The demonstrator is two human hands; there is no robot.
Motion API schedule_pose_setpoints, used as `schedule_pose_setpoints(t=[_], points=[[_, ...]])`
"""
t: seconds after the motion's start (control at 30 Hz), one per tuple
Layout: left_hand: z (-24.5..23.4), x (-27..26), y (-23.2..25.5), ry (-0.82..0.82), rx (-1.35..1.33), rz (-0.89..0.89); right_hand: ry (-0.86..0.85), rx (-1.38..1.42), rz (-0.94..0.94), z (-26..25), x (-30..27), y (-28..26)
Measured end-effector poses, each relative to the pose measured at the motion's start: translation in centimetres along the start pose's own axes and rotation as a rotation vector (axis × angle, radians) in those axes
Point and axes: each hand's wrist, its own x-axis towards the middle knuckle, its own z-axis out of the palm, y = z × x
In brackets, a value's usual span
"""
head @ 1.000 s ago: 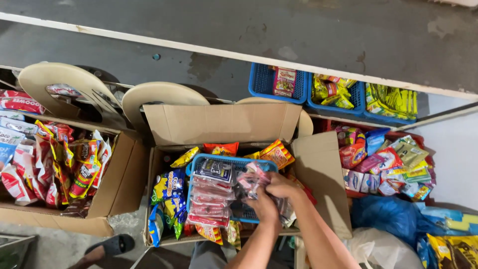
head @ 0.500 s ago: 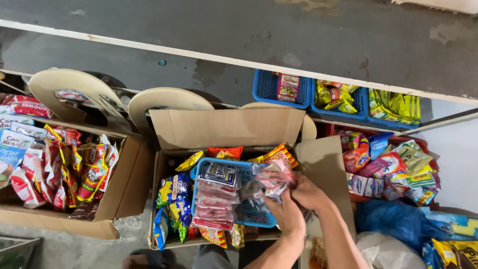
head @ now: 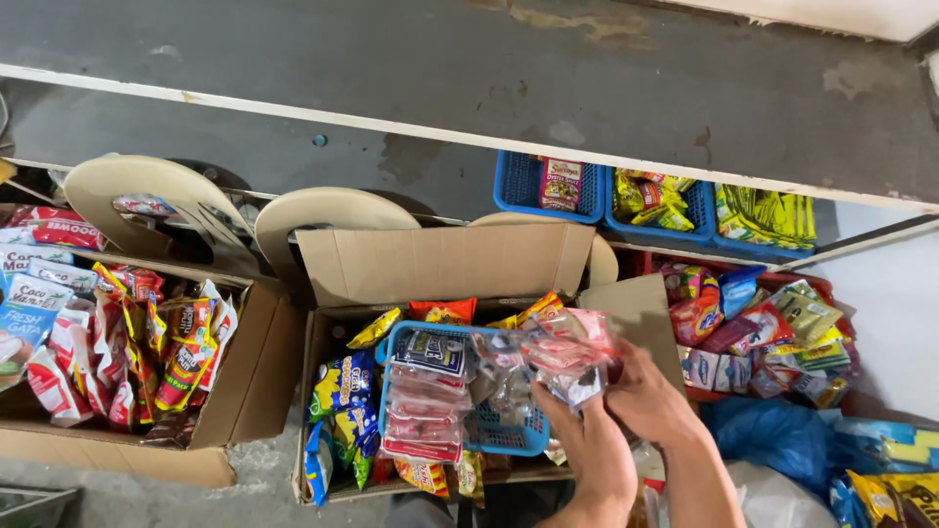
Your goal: Sorting and arranging various snack packets from a box into a blue basket and onto a retail shelf.
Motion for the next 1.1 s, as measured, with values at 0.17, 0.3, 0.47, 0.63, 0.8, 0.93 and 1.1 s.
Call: schedule_pose_setpoints(t=[0.17,0.3,0.47,0.63,0.8,0.93,1.1], points=[[1.3,-1.4,3.4,-0.052,-0.03,0.007,0.1,-0.017,-0.064,-1.4,-1.1,0.4],[2.1,-3.2,5.5,-0.096,-0.029,0.012,0.154,0.079,-0.11,-2.7,-2.2,0.2],[4.4,-3.2,6.3,-0.155,-0.221,0.187,0.119,0.128,-0.347,-2.8,-4.1,-7.3],[7.0,-5.2,11.4,-0.298,-0.115,0.344,0.123,0.109,-0.682,-9.0,-4.7,-8.3],[12.5,-5.2,23.0,-0.602,-0.089,0.893,0.647,-0.456,-0.751,-17.7,-0.6,-15.9],[17.1,1.6,23.2,-0.583,0.028,1.115,0.552,-0.366,-1.082,-8.1,-0.2,-32.0],[16.5,10.7,18.6,-0.911,-0.605,0.374,0.516,-0.414,-1.172,-3.6,6.0,-28.9]])
